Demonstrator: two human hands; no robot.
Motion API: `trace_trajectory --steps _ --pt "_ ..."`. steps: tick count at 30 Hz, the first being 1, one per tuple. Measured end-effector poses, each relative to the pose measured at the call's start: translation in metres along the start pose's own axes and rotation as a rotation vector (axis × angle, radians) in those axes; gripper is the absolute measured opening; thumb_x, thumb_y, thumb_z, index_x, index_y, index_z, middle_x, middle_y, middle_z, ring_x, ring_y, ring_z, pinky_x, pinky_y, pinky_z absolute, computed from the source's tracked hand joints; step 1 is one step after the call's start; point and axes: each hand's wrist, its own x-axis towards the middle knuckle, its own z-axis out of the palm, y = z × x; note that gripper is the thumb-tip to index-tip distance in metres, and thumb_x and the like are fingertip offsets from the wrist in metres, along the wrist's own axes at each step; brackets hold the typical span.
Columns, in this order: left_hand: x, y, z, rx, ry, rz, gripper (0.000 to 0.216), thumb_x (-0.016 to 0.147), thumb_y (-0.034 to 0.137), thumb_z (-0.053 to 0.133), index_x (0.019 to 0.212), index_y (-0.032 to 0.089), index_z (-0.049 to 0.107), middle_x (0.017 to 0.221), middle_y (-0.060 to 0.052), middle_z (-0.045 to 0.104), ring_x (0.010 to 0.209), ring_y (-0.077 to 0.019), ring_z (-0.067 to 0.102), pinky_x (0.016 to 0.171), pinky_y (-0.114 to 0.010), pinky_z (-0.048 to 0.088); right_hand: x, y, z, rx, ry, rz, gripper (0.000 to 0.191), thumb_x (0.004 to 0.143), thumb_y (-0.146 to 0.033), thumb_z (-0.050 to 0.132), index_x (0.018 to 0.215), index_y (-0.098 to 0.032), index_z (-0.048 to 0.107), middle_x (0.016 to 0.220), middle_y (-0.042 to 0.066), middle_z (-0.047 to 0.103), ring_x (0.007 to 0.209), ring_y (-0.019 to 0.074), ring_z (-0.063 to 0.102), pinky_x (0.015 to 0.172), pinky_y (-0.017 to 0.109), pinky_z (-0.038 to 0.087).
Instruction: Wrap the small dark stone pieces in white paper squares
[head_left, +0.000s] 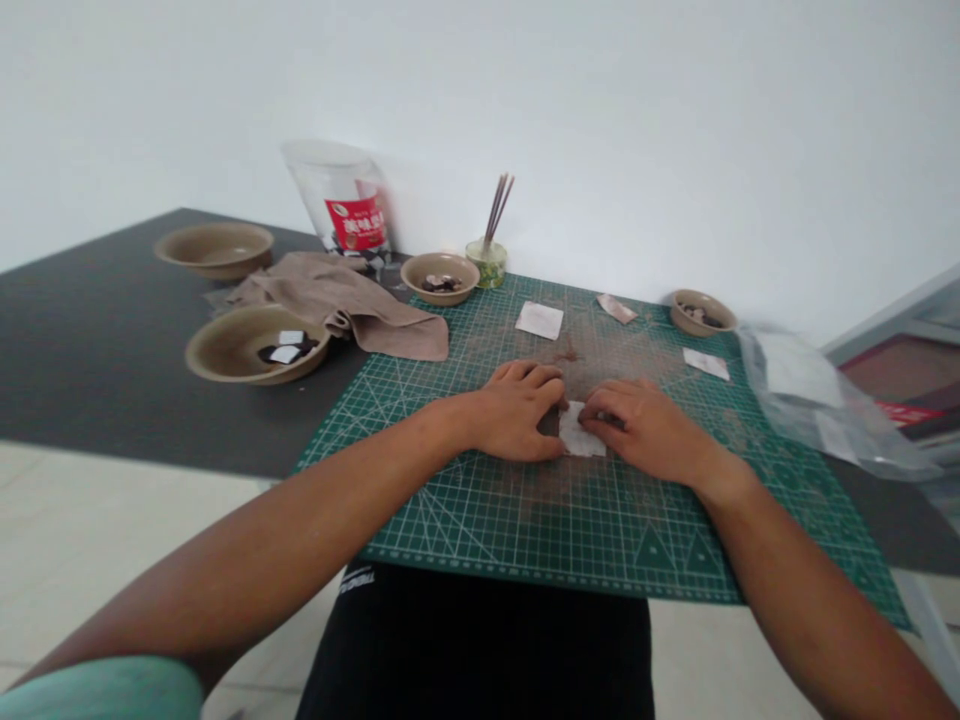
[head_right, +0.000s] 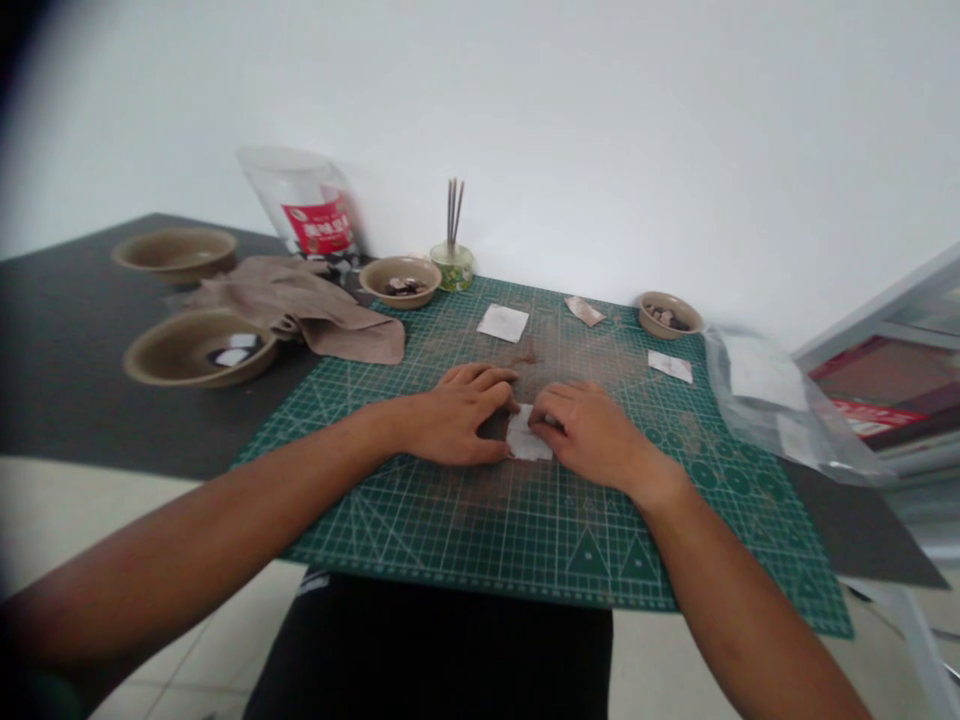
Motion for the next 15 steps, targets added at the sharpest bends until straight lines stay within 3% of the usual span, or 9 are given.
trace_trajectory --steps 4,9,13,15 --pt "0.0003 0.0001 0.0002 -0.005 -0.004 0.003 0.056 0.084 0.060 0.055 0.124 0.021 0.051 0.149 -0.011 0.039 0.140 -0.0344 0.029 0.115 -0.049 0.023 -0.0001 -0.0023 0.0004 0.085 -0.067 -0.113 0.008 0.095 -0.024 0.059 0.092 -0.023 0.066 0.095 0.001 0.069 0.093 0.0190 0.062 0.086 0.036 0.038" --pt "0.0001 0.0000 0.0006 -0.009 -0.003 -0.007 0.055 0.084 0.058 0.056 0.125 0.022 0.051 0.150 -0.010 0.038 0.141 -0.0341 0.028 0.115 -0.050 0.022 -0.0001 0.0000 0.0027 -0.030 0.063 0.053 0.010 0.095 -0.024 0.057 0.092 -0.020 0.065 0.095 0.005 0.068 0.092 0.0215 0.061 0.085 0.038 0.039" --pt "-0.0001 0.0007 -0.0005 -0.024 -0.006 -0.005 0.056 0.083 0.059 0.057 0.125 0.022 0.051 0.149 -0.011 0.038 0.142 -0.0339 0.027 0.116 -0.049 0.022 -0.0009 0.0005 0.0027 0.082 -0.040 -0.083 0.009 0.095 -0.022 0.057 0.091 -0.021 0.065 0.094 0.003 0.068 0.091 0.0189 0.061 0.085 0.035 0.041" --pt "-0.0002 0.0013 -0.0018 -0.021 -0.011 -0.004 0.057 0.083 0.059 0.057 0.125 0.021 0.051 0.150 -0.011 0.038 0.142 -0.0337 0.027 0.117 -0.049 0.021 -0.0011 0.0031 0.0026 0.105 -0.030 -0.093 0.008 0.095 -0.022 0.058 0.092 -0.022 0.066 0.095 0.002 0.069 0.092 0.0187 0.062 0.086 0.035 0.042"
